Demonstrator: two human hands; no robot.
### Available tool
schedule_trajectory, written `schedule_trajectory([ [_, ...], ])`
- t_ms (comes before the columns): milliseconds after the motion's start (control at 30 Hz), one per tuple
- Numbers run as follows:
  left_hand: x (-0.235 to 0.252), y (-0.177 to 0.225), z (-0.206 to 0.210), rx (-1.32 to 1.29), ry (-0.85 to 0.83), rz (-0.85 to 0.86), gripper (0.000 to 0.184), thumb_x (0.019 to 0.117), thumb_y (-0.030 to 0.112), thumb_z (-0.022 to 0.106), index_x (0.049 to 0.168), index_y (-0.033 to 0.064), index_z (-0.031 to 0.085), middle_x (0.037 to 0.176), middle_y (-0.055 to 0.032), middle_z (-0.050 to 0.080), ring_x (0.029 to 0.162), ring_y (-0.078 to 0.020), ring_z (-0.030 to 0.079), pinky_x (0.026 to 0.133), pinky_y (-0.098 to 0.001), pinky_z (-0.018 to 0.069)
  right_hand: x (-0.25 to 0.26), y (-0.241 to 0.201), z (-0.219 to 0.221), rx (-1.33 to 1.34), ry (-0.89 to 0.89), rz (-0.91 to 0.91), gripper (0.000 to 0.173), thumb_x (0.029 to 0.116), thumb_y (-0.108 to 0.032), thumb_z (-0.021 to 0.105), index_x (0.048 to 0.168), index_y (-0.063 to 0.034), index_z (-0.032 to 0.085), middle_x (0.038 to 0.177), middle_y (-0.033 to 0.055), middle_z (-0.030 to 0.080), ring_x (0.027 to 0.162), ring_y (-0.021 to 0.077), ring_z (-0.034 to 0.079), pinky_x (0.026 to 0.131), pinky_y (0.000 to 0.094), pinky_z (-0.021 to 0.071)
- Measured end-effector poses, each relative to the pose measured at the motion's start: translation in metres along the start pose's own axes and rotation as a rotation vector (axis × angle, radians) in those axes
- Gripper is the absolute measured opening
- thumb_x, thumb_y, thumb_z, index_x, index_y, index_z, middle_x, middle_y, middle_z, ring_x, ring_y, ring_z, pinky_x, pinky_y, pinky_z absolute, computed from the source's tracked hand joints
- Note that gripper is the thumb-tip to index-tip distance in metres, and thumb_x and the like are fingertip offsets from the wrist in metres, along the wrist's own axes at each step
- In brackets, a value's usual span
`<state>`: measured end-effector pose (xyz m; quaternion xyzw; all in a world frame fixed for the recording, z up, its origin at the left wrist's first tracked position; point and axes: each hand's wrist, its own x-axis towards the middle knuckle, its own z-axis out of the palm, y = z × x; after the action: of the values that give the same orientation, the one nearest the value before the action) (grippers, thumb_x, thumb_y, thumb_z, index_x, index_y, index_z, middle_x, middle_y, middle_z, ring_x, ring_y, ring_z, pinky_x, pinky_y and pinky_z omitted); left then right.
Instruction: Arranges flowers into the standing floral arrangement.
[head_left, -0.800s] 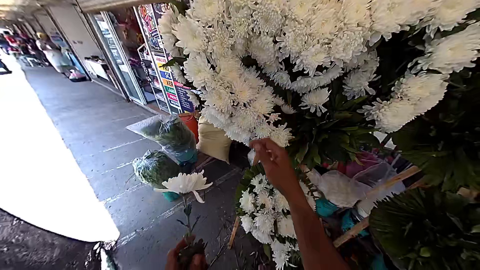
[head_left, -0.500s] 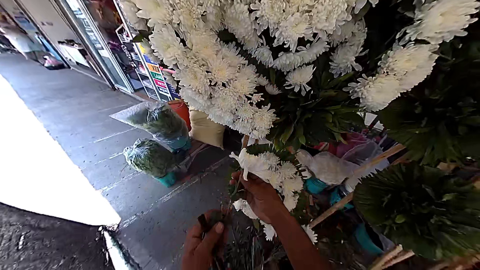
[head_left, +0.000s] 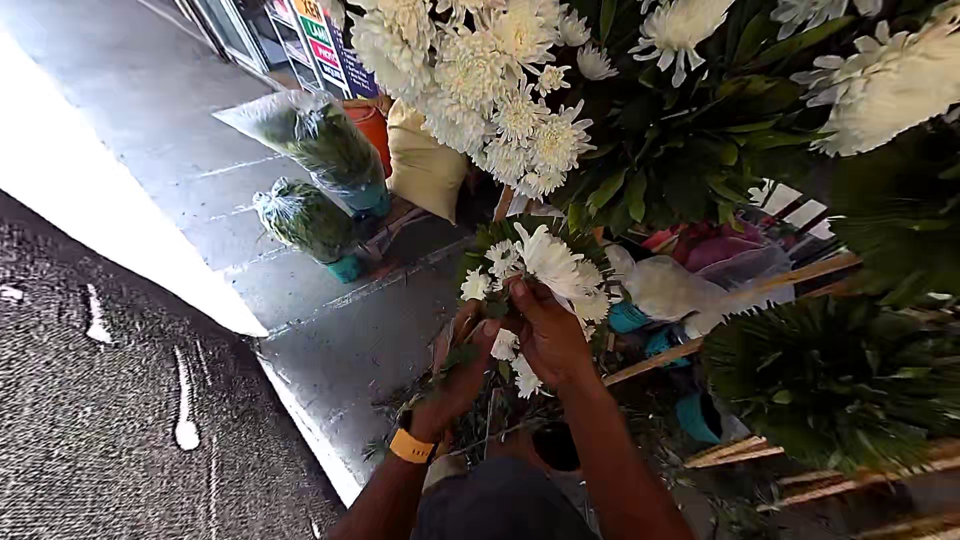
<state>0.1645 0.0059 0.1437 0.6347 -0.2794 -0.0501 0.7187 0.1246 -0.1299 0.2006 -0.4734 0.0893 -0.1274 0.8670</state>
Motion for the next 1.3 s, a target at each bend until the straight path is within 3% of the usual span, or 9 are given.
schedule_trajectory([
  [233, -0.018, -0.008, -0.006, -0.019, -0.056, -0.179, 0.051, 0.1055, 0.058, 0.039, 0.092, 0.0155, 0.064, 0.07, 0.009, 0.056, 0.053, -0.0016, 0.049, 0.049, -0.0188, 0.0461, 0.023, -0.007, -0.012, 0.044, 0.272, -0.147, 0.015, 0.1057, -0.013, 0.054, 0.114, -0.0007, 0.06, 0.095, 0.009, 0.068, 0.078, 0.0168, 0.069, 0.075, 0.0348, 0.0627],
  [367, -0.013, -0.014, -0.021, -0.022, -0.121, -0.199, 0.051, 0.0978, 0.061, 0.056, 0.112, 0.0138, 0.067, 0.075, 0.0068, 0.057, 0.055, -0.0041, 0.049, 0.048, -0.0206, 0.0451, 0.031, -0.024, -0.03, -0.133, 0.103, -0.114, 0.023, 0.1069, -0.018, 0.053, 0.118, -0.0014, 0.065, 0.107, 0.0085, 0.069, 0.09, 0.0162, 0.067, 0.083, 0.0338, 0.0583],
  [467, -0.001, -0.008, -0.017, -0.008, -0.14, -0.147, 0.06, 0.0973, 0.065, 0.052, 0.124, 0.013, 0.063, 0.09, 0.011, 0.064, 0.069, 0.002, 0.055, 0.061, -0.0166, 0.0492, 0.018, -0.002, -0.017, -0.194, -0.12, 0.086, 0.025, 0.1055, -0.016, 0.055, 0.119, 0.002, 0.067, 0.108, 0.0082, 0.071, 0.09, 0.0134, 0.068, 0.085, 0.0307, 0.0574],
  [633, 0.006, -0.018, -0.015, -0.1, -0.076, -0.03, 0.045, 0.1018, 0.06, 0.048, 0.092, 0.0191, 0.066, 0.074, 0.0108, 0.058, 0.06, 0.0007, 0.052, 0.054, -0.017, 0.0472, 0.023, 0.006, -0.008, -0.176, -0.059, 0.104, 0.021, 0.1015, -0.014, 0.063, 0.115, 0.0003, 0.072, 0.104, 0.0065, 0.073, 0.088, 0.0111, 0.066, 0.082, 0.0265, 0.0548],
  [800, 0.006, -0.025, -0.03, -0.271, -0.211, 0.022, 0.056, 0.1018, 0.065, 0.039, 0.074, 0.0208, 0.06, 0.061, 0.0089, 0.051, 0.052, -0.0022, 0.047, 0.05, -0.0194, 0.0436, 0.052, -0.036, -0.001, 0.035, 0.203, -0.343, 0.013, 0.103, -0.007, 0.056, 0.112, -0.0008, 0.064, 0.092, 0.0073, 0.068, 0.072, 0.0119, 0.064, 0.071, 0.0267, 0.0586],
  [900, 0.004, -0.038, -0.05, -0.28, -0.238, 0.012, 0.057, 0.1011, 0.066, 0.039, 0.09, 0.0179, 0.067, 0.067, 0.0069, 0.055, 0.052, -0.0022, 0.049, 0.049, -0.0185, 0.0454, 0.08, -0.083, 0.003, -0.184, 0.246, -0.704, 0.022, 0.0991, -0.01, 0.067, 0.12, -0.0054, 0.063, 0.097, 0.0046, 0.072, 0.076, 0.0156, 0.072, 0.074, 0.0333, 0.0647],
  [1033, -0.003, -0.044, -0.063, -0.263, -0.18, -0.029, 0.057, 0.1016, 0.064, 0.042, 0.106, 0.0146, 0.069, 0.065, 0.0045, 0.054, 0.048, -0.0049, 0.049, 0.044, -0.0207, 0.0462, 0.154, -0.12, 0.01, -0.434, 0.402, -1.029, 0.033, 0.0896, -0.006, 0.076, 0.118, 0.0042, 0.063, 0.104, 0.0138, 0.074, 0.094, 0.022, 0.074, 0.088, 0.0408, 0.064],
  [1100, -0.006, -0.043, -0.069, -0.256, -0.154, -0.043, 0.054, 0.1017, 0.063, 0.044, 0.106, 0.0148, 0.069, 0.063, 0.0046, 0.053, 0.047, -0.0052, 0.05, 0.044, -0.0215, 0.0474, 0.177, -0.129, 0.015, -0.701, 0.579, -0.947, 0.038, 0.0903, -0.018, 0.077, 0.121, -0.0002, 0.064, 0.108, 0.0102, 0.073, 0.103, 0.0159, 0.07, 0.095, 0.0382, 0.0569],
  [1300, -0.016, -0.048, -0.089, -0.233, -0.093, -0.11, 0.047, 0.1028, 0.057, 0.049, 0.105, 0.0143, 0.068, 0.062, 0.0033, 0.053, 0.046, -0.0067, 0.05, 0.043, -0.0231, 0.0482, 0.197, -0.138, 0.03, -1.091, 0.692, -0.558, 0.03, 0.0956, -0.031, 0.069, 0.117, -0.0104, 0.071, 0.109, 0.0129, 0.074, 0.107, 0.0316, 0.068, 0.096, 0.0607, 0.0474],
])
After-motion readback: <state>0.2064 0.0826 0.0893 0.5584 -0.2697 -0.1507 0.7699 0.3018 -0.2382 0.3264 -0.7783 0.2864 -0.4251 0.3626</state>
